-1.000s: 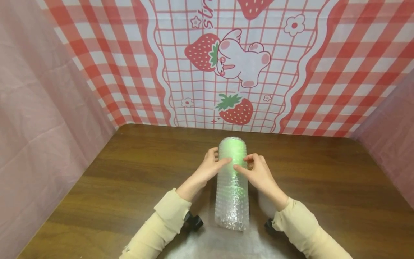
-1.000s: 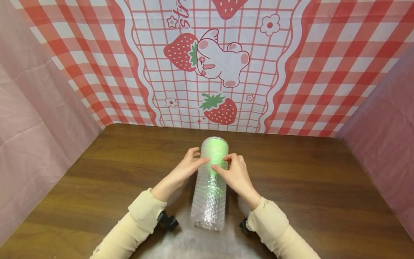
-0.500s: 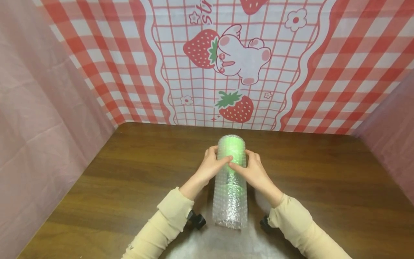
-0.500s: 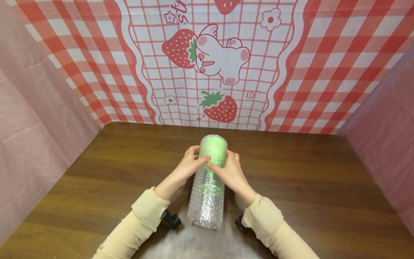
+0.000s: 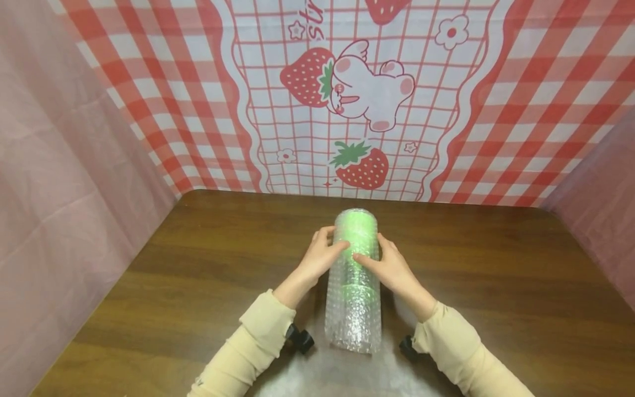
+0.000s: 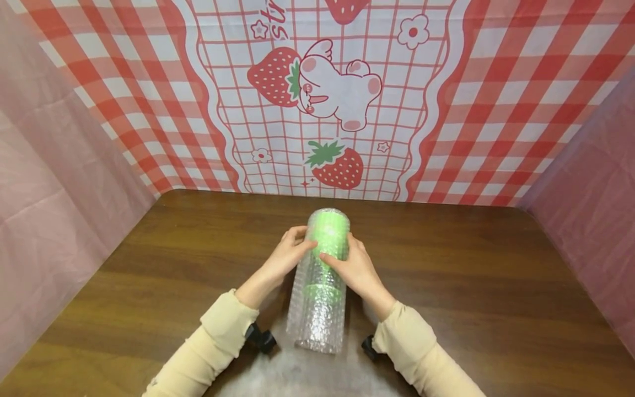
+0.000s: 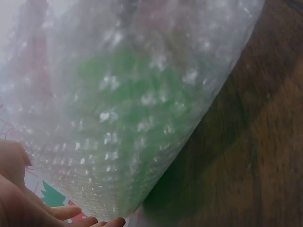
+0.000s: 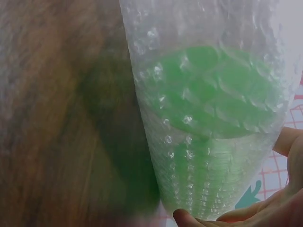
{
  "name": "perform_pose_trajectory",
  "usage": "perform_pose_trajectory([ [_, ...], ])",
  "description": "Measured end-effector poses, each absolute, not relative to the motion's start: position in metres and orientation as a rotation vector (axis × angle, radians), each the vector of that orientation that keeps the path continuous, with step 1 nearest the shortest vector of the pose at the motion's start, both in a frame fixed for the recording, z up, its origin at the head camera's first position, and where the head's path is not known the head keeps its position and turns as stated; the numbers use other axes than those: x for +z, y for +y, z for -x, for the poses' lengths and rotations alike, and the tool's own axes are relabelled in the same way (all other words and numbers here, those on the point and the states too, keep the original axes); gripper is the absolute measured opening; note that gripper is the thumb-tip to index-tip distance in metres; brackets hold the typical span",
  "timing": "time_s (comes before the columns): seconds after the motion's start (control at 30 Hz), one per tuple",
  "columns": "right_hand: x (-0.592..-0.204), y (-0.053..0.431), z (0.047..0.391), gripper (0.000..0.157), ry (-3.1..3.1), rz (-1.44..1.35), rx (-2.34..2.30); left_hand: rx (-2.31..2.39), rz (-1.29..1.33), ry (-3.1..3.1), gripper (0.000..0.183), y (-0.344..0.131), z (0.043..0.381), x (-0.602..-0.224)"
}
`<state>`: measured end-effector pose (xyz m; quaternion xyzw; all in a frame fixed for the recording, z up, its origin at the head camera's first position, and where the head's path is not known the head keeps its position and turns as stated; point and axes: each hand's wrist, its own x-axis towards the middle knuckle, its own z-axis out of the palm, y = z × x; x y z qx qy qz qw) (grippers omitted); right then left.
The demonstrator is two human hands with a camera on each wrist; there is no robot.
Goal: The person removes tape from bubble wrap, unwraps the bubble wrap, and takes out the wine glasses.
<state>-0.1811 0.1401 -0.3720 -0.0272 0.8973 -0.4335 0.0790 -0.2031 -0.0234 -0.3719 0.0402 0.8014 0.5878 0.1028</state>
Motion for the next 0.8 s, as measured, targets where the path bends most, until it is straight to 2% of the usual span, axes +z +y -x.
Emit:
perform_pose_trajectory([
  [0.37,-0.3727,0.1421,0.18,0.094,2.656,0.06,-1.325,1.758,-0.138,2.358,0.06,-0.0275,0.2069,-0.3727],
  [0.8,-0.3724,0.1407,0.1822,0.085,2.69,0.051,-1.303,1.821,-0.141,2.333,0.051,-0.029,0.2094,-0.3732],
])
